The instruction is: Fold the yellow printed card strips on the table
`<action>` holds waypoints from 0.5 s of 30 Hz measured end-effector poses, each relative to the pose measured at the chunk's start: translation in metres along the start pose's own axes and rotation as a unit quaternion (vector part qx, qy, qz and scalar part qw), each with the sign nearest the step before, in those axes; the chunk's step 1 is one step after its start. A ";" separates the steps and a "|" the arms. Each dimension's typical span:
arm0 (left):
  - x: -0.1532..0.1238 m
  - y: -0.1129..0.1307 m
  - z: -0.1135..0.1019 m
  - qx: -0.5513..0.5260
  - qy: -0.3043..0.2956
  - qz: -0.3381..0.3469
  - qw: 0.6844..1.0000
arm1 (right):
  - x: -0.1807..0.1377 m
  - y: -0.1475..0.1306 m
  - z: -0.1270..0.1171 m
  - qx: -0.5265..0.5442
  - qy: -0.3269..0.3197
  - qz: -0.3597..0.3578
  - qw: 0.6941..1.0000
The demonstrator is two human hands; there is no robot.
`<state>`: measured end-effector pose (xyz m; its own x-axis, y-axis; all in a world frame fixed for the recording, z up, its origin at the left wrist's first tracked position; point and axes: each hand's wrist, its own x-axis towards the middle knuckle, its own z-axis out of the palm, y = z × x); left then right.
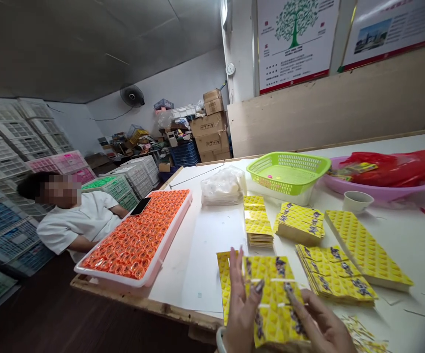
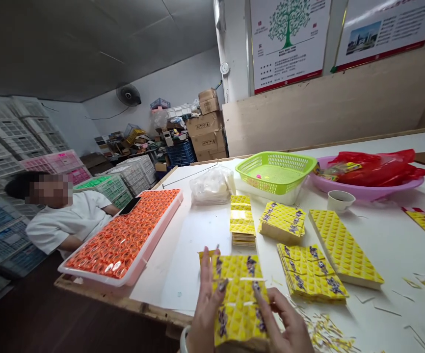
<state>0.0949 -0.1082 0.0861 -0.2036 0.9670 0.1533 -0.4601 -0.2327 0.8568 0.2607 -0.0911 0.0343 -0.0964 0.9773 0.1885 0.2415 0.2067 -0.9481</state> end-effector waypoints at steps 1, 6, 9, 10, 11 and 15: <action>-0.004 0.000 0.009 -0.054 -0.015 -0.043 0.997 | -0.001 -0.009 0.004 -0.005 -0.002 -0.023 1.000; -0.011 0.002 0.017 -0.138 -0.014 -0.143 0.980 | 0.000 -0.043 0.005 0.113 0.069 -0.020 0.991; -0.014 -0.002 0.017 -0.090 0.000 -0.124 0.988 | -0.004 -0.045 0.008 0.145 -0.021 0.041 0.988; -0.016 -0.005 0.019 -0.066 0.015 -0.105 0.992 | -0.007 -0.043 0.014 0.136 -0.032 0.062 0.988; -0.017 -0.009 0.020 -0.033 0.035 -0.078 0.996 | -0.010 -0.041 0.021 0.128 -0.032 0.075 0.988; -0.019 -0.028 0.021 0.145 0.070 0.047 0.986 | -0.018 -0.032 0.054 0.104 -0.027 0.008 0.994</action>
<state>0.1304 -0.1180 0.0694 -0.3603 0.9141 0.1858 -0.1713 -0.2606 0.9501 0.2027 -0.1175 0.0475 -0.1476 0.9753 0.1646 0.0388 0.1720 -0.9843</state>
